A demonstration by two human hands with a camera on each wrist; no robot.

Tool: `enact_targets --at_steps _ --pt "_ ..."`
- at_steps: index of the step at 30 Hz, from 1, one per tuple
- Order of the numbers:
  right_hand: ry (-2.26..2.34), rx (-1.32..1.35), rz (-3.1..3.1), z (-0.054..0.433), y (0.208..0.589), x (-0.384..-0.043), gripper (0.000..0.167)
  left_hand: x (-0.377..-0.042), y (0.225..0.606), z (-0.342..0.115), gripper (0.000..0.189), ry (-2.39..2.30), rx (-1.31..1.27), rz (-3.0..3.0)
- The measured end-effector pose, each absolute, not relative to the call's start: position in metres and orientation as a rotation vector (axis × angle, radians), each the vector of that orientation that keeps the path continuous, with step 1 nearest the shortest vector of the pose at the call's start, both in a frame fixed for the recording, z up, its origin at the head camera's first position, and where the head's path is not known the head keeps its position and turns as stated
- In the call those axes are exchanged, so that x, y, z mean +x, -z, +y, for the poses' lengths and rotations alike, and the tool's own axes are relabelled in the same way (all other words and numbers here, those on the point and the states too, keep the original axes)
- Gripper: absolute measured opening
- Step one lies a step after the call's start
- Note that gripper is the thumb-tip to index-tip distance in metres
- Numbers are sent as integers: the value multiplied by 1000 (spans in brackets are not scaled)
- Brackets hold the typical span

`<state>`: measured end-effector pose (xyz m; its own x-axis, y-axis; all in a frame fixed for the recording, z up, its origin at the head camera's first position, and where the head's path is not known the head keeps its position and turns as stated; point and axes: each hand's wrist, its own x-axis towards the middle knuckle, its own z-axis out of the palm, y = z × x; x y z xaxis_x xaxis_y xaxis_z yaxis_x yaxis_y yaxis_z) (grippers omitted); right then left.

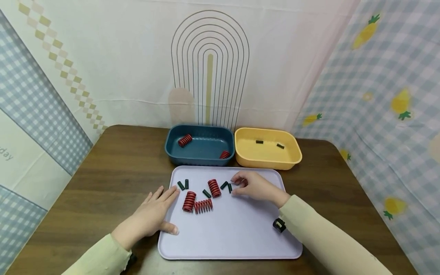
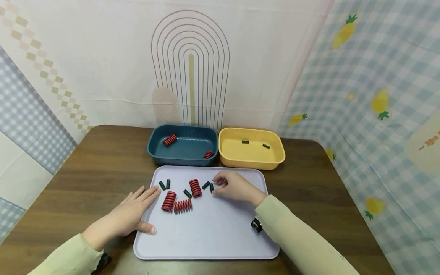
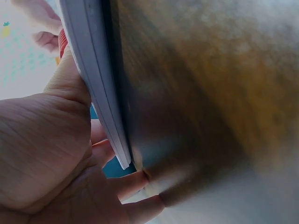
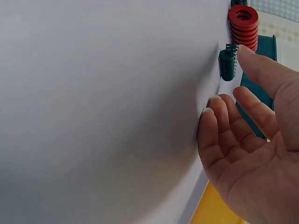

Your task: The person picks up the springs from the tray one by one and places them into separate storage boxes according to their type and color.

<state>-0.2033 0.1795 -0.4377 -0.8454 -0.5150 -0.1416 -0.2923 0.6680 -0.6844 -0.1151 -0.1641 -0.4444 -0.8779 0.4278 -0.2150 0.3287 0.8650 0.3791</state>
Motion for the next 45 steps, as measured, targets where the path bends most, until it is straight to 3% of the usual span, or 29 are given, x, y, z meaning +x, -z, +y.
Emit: enact_targets --at_steps 27,45 --pt "831 -603 2687 167 445 -202 24 -115 445 -164 113 -491 575 2754" --pt "1116 -494 2765 191 427 -203 28 -114 445 -163 112 -474 569 2753"
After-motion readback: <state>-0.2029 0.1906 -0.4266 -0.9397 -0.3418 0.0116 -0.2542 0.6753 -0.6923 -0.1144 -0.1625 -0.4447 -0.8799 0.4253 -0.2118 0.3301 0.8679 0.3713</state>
